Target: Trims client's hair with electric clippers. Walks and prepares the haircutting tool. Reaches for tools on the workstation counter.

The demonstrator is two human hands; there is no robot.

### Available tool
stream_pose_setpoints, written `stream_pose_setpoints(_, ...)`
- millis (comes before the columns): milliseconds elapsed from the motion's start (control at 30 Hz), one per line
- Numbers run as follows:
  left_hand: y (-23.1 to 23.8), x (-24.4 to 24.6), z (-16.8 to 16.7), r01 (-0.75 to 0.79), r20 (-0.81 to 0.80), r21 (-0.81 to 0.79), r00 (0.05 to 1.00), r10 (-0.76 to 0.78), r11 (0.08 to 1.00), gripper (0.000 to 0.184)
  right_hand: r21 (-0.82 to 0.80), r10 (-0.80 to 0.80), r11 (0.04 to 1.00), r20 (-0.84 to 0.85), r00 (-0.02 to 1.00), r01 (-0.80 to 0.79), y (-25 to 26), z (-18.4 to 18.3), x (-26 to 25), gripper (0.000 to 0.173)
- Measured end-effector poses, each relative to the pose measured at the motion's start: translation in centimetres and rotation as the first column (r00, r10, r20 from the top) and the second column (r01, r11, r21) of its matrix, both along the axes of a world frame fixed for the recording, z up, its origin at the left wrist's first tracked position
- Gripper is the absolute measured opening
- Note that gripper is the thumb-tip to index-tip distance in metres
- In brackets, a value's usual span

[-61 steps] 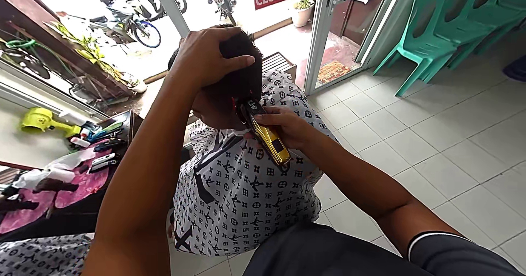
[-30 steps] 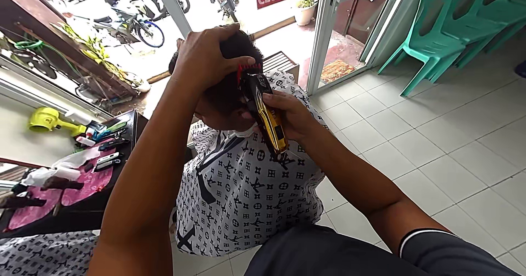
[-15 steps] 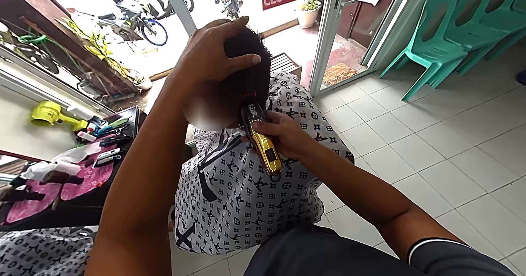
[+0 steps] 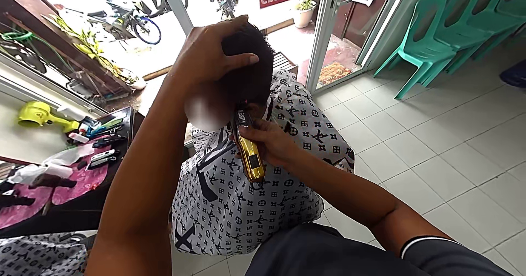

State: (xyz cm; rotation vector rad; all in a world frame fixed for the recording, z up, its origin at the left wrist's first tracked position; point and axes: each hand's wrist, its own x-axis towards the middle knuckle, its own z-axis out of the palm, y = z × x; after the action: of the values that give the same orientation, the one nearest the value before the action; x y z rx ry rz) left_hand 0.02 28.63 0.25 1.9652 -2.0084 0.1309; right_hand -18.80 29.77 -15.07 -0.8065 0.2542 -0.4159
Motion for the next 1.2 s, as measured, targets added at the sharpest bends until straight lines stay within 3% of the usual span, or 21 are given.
stream_pose_setpoints(233, 0.1, 0.3, -0.1, 0.0, 0.0, 0.004, 1.0, 0.0, 1.0, 0.076, 0.066, -0.192, 0.981, 0.178, 0.965, 0.183, 0.0, 2.9, 0.7, 0.033)
stream_pose_setpoints(400, 0.3, 0.4, -0.1, 0.008, -0.012, 0.003, 1.0, -0.008, 1.0, 0.076, 0.076, -0.066, 0.995, 0.071, 0.995, 0.06, 1.4, 0.4, 1.1, 0.028)
stream_pose_setpoints(633, 0.2, 0.4, -0.1, 0.018, -0.014, 0.004, 1.0, -0.018, 1.0, 0.07, 0.097, -0.184, 0.981, 0.198, 0.963, 0.168, -0.2, 3.0, 0.7, 0.028)
stream_pose_setpoints(800, 0.1, 0.5, 0.0, 0.032, -0.002, 0.005, 0.999, -0.032, 0.999, 0.074, 0.118, -0.066, 0.992, 0.118, 0.991, 0.052, 0.9, 1.1, 0.4, 0.024)
stream_pose_setpoints(1000, 0.0, 0.6, -0.2, 0.037, -0.005, -0.012, 0.999, -0.037, 0.999, 0.07, 0.095, -0.161, 0.986, 0.274, 0.948, 0.14, -1.5, 3.0, 0.3, 0.03)
stream_pose_setpoints(1133, 0.3, 1.3, 0.0, 0.069, -0.028, -0.016, 0.997, -0.07, 0.997, 0.076, -0.033, -0.128, 0.991, 0.052, 0.99, 0.13, 0.8, 0.8, 0.8, 0.037)
stream_pose_setpoints(1200, 0.7, 1.7, 0.0, 0.095, -0.034, -0.019, 0.995, -0.096, 0.995, 0.076, -0.018, -0.095, 0.995, -0.014, 0.995, 0.094, 1.4, 0.1, 1.0, 0.035)
